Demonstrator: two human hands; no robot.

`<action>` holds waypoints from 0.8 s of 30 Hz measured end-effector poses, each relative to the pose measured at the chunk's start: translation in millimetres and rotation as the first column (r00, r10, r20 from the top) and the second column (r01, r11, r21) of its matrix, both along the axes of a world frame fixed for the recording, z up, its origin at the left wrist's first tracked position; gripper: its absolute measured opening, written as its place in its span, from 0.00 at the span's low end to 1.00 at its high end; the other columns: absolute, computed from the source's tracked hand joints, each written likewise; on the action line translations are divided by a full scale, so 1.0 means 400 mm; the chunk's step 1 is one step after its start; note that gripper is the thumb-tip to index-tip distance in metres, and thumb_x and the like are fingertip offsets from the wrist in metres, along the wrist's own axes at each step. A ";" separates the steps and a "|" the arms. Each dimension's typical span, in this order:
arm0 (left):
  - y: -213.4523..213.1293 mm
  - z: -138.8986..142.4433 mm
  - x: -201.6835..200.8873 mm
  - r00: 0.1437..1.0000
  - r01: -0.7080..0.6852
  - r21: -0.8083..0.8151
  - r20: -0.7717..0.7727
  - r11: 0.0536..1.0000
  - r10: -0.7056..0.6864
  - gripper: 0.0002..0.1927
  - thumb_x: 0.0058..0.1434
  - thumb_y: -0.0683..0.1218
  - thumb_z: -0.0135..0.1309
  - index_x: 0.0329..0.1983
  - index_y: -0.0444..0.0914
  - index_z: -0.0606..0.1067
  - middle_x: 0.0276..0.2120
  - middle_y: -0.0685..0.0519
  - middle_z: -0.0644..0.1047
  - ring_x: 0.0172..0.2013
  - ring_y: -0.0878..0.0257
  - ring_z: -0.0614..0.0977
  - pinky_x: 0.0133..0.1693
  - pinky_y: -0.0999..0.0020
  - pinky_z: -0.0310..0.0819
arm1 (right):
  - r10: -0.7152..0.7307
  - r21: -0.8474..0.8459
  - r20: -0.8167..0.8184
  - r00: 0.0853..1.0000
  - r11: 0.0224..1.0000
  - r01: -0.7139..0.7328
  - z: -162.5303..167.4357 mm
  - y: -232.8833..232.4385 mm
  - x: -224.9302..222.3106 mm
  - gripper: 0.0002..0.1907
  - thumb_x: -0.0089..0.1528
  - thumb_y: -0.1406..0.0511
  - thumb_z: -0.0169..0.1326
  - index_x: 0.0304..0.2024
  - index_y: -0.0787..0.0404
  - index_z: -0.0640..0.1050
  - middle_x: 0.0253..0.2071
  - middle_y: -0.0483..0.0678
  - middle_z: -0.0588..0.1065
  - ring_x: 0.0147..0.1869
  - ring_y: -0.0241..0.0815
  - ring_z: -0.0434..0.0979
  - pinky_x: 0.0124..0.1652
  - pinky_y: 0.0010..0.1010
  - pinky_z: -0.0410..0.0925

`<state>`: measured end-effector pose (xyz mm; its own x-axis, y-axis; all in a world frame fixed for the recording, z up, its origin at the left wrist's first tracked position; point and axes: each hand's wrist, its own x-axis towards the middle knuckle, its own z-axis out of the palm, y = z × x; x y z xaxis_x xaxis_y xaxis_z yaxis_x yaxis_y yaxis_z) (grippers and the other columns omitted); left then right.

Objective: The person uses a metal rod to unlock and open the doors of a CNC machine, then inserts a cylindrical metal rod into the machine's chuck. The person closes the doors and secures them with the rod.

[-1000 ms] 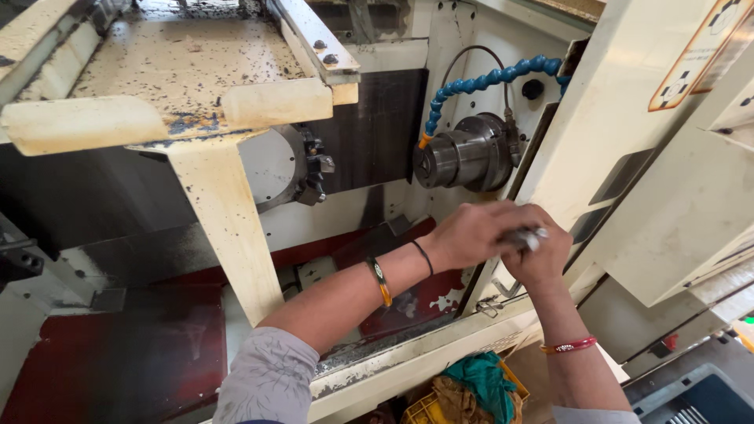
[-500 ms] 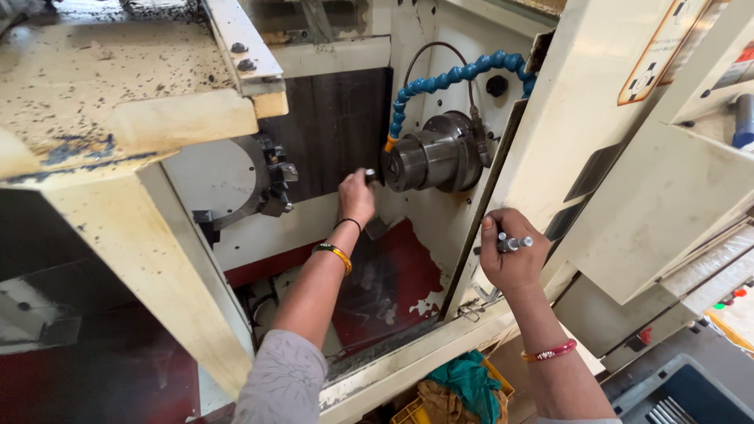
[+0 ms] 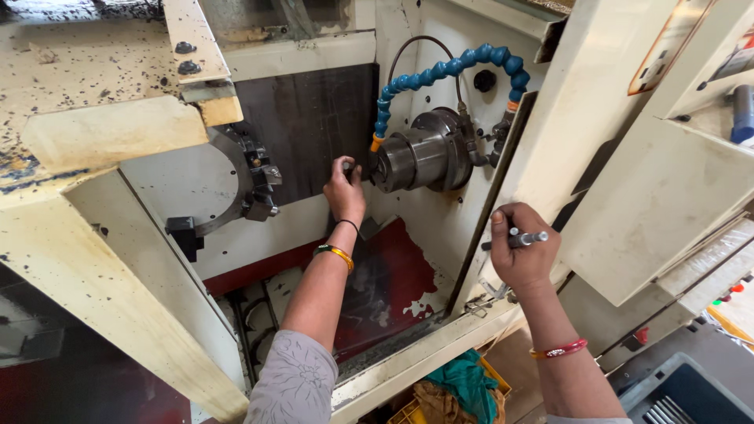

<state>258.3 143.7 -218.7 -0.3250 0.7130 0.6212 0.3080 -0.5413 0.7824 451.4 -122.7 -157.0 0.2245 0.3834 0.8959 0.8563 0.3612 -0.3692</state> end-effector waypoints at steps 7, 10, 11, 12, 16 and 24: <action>0.014 -0.012 0.006 0.984 0.040 0.015 0.170 0.999 -0.042 0.10 0.67 0.46 0.59 0.49 0.41 0.75 0.35 0.48 0.84 0.34 0.60 0.88 0.37 0.63 0.81 | -0.034 -0.008 0.003 0.999 0.999 0.034 -0.006 0.010 0.048 0.10 0.70 0.63 0.56 0.35 0.61 0.77 0.26 0.48 0.73 0.26 0.40 0.73 0.30 0.29 0.66; 0.028 -0.020 0.011 0.917 0.051 -0.033 0.396 0.998 -0.034 0.11 0.68 0.47 0.57 0.50 0.39 0.75 0.35 0.49 0.83 0.34 0.63 0.88 0.36 0.67 0.84 | -0.024 0.015 0.008 1.000 1.000 0.024 -0.010 0.015 0.067 0.10 0.70 0.63 0.56 0.36 0.62 0.77 0.26 0.48 0.73 0.26 0.40 0.73 0.31 0.29 0.66; 0.031 -0.025 0.011 0.873 0.064 -0.065 0.488 0.996 -0.024 0.11 0.68 0.47 0.57 0.51 0.39 0.75 0.36 0.49 0.83 0.34 0.63 0.87 0.36 0.68 0.86 | -0.032 0.004 -0.002 0.999 0.999 0.032 -0.011 0.016 0.073 0.10 0.70 0.63 0.56 0.36 0.62 0.77 0.26 0.48 0.73 0.26 0.40 0.73 0.31 0.29 0.66; 0.034 -0.030 0.011 0.836 0.076 -0.092 0.548 0.993 -0.014 0.12 0.68 0.46 0.56 0.53 0.40 0.73 0.37 0.49 0.82 0.34 0.62 0.87 0.35 0.67 0.85 | -0.041 -0.007 -0.010 0.999 0.999 0.041 -0.012 0.016 0.079 0.10 0.70 0.63 0.56 0.36 0.62 0.77 0.25 0.48 0.73 0.26 0.40 0.73 0.30 0.29 0.66; 0.047 -0.037 0.007 0.695 0.145 -0.120 0.719 0.982 -0.015 0.16 0.68 0.45 0.53 0.57 0.40 0.70 0.38 0.48 0.80 0.33 0.61 0.86 0.34 0.65 0.86 | -0.058 -0.022 -0.015 0.998 0.998 0.058 -0.014 0.018 0.099 0.10 0.70 0.63 0.56 0.36 0.62 0.77 0.25 0.48 0.73 0.25 0.39 0.73 0.30 0.29 0.65; 0.052 -0.048 0.023 0.786 0.081 0.103 0.605 0.991 -0.127 0.16 0.70 0.45 0.53 0.59 0.38 0.71 0.42 0.48 0.82 0.37 0.63 0.86 0.39 0.67 0.85 | -0.076 0.008 0.020 0.997 0.997 0.076 -0.017 0.025 0.127 0.10 0.71 0.64 0.56 0.36 0.62 0.77 0.26 0.48 0.72 0.27 0.39 0.73 0.31 0.29 0.66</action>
